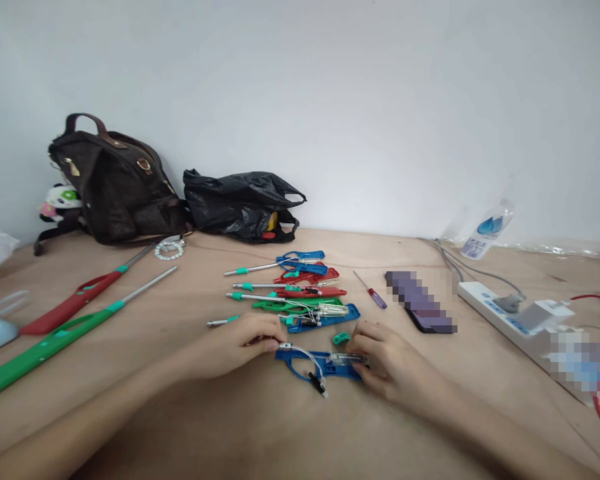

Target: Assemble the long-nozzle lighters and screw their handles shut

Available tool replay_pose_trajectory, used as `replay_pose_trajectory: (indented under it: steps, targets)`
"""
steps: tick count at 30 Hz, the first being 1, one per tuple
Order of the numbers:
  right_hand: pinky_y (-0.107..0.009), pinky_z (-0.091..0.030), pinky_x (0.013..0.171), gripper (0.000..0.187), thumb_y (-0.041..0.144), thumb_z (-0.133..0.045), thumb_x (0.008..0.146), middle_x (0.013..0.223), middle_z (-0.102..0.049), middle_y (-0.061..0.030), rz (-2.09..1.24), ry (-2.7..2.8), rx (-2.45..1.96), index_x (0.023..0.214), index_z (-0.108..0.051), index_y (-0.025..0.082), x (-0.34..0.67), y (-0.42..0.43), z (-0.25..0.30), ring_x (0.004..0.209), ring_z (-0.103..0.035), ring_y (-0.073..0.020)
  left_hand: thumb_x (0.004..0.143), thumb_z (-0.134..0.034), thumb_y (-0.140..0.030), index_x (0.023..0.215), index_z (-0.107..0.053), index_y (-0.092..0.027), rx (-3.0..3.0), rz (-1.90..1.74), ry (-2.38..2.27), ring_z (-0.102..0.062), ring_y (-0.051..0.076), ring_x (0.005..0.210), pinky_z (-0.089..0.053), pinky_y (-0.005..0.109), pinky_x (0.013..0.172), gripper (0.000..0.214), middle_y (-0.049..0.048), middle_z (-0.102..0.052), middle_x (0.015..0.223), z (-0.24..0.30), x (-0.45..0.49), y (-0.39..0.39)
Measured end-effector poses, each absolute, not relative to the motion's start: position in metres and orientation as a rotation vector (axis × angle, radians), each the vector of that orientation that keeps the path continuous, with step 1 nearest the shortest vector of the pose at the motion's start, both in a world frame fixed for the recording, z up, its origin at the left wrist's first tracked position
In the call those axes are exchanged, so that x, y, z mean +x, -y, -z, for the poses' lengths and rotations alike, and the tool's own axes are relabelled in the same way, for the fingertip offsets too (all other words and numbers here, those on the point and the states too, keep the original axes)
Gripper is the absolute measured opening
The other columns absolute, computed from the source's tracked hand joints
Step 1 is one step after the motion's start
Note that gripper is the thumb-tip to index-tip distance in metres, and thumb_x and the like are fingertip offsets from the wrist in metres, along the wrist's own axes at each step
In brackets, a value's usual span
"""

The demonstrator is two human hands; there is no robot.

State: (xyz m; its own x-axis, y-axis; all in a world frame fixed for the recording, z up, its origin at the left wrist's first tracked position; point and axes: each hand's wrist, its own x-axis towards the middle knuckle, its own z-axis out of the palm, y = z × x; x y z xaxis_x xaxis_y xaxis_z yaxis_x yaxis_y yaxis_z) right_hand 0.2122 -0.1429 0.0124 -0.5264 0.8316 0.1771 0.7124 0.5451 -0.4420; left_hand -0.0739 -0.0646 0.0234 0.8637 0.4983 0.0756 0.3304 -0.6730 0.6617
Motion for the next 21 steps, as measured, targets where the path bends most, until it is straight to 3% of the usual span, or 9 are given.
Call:
replay_pose_trajectory:
  steps: [8, 13, 21]
  targets:
    - [-0.039, -0.049, 0.082, 0.029, 0.007, -0.050, 0.083, 0.101, -0.059, -0.0085, -0.325, 2.471, -1.273, 0.107, -0.061, 0.019, 0.209, 0.145, -0.006, 0.095, -0.055, -0.0230, 0.096, -0.044, -0.027, 0.090, -0.060, -0.018, 2.415, -0.320, -0.664, -0.055, 0.018, 0.085, -0.043, 0.026, 0.075, 0.020, 0.0036, -0.060, 0.090, -0.024, -0.071, 0.069]
    - [-0.040, -0.049, 0.082, 0.027, 0.008, -0.051, 0.084, 0.098, -0.059, -0.0082, -0.266, 2.507, -1.291, 0.106, -0.063, 0.018, 0.208, 0.146, -0.004, 0.093, -0.056, -0.0231, 0.092, -0.049, -0.029, 0.091, -0.061, -0.018, 2.454, -0.290, -0.816, -0.051, 0.016, 0.072, -0.038, 0.024, 0.063, 0.016, 0.0022, -0.059, 0.083, -0.022, -0.068, 0.073]
    - [-0.037, -0.050, 0.075, 0.020, 0.007, -0.052, 0.083, 0.094, -0.059, -0.0068, -0.158, 2.515, -1.297, 0.096, -0.064, 0.018, 0.209, 0.145, -0.002, 0.086, -0.056, -0.0219, 0.091, -0.049, -0.022, 0.086, -0.058, -0.018, 2.515, -0.297, -0.807, -0.054, 0.018, 0.079, -0.037, 0.025, 0.067, 0.011, 0.0023, -0.061, 0.088, -0.021, -0.069, 0.074]
